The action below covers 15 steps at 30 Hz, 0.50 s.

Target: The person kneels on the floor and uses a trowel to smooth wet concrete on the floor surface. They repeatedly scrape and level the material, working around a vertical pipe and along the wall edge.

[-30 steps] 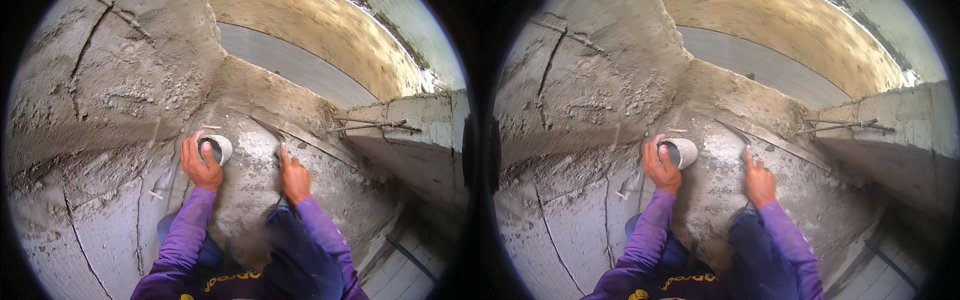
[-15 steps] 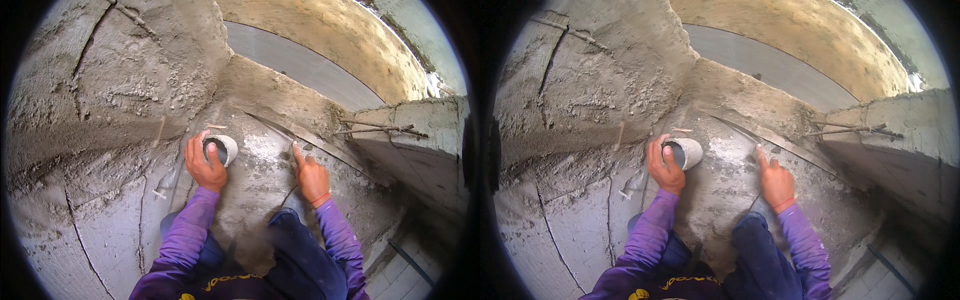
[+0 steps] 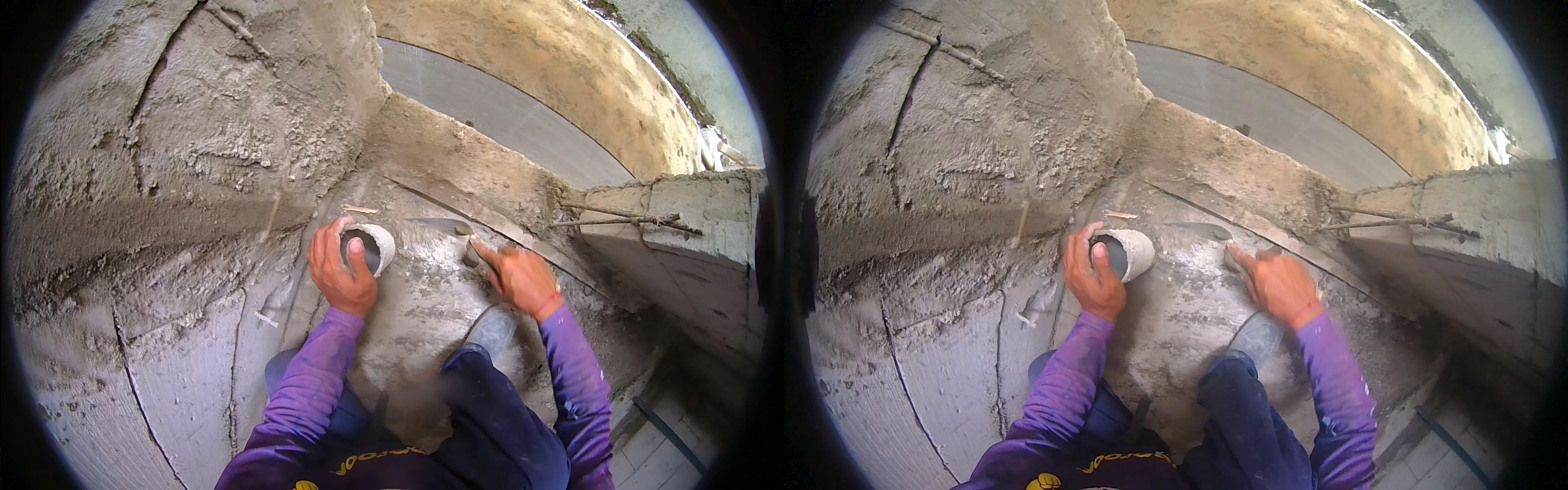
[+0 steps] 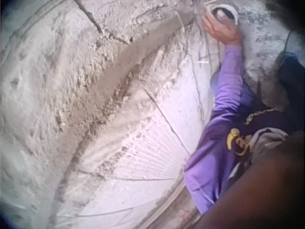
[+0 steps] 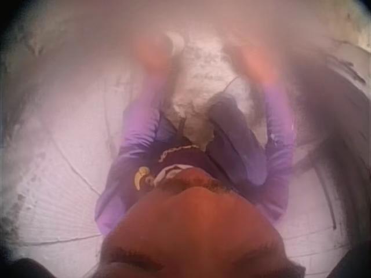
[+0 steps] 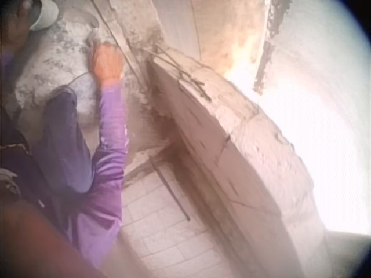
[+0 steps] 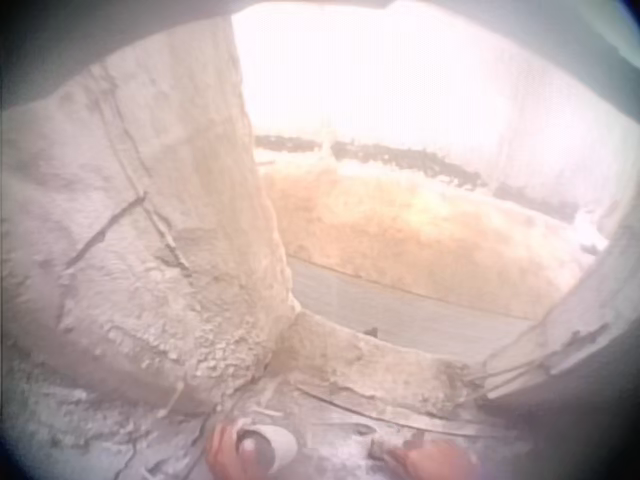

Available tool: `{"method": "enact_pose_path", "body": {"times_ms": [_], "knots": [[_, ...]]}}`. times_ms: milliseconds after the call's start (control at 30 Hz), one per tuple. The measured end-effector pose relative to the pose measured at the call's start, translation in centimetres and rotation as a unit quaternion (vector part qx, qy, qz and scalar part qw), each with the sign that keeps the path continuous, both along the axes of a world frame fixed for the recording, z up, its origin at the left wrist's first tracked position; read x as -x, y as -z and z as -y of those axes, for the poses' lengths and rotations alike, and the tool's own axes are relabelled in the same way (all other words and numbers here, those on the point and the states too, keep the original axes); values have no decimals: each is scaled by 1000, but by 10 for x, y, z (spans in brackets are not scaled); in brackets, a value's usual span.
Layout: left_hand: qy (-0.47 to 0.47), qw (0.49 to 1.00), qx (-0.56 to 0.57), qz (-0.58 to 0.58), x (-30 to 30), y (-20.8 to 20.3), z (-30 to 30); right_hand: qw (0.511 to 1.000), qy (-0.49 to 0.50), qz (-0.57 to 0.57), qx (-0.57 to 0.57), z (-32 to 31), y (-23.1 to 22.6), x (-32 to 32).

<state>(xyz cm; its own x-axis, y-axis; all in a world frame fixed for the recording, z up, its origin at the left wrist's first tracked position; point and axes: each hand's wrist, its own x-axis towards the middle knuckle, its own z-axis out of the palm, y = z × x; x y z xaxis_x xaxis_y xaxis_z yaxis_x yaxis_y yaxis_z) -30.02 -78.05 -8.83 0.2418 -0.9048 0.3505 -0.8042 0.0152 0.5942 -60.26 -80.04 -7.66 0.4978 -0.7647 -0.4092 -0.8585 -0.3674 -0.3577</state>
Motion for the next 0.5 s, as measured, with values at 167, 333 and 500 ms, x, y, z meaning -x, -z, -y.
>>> {"method": "enact_pose_path", "body": {"times_ms": [167,333,500], "knots": [[2,1000,19,-15,14,0,5,984,142,-81,72,-27,44,-41],[7,1000,5,-16,10,-3,4,995,89,20,45,-29,59,-19],[12,1000,9,-20,5,-1,3,1000,22,-17,5,-39,33,16]]}}
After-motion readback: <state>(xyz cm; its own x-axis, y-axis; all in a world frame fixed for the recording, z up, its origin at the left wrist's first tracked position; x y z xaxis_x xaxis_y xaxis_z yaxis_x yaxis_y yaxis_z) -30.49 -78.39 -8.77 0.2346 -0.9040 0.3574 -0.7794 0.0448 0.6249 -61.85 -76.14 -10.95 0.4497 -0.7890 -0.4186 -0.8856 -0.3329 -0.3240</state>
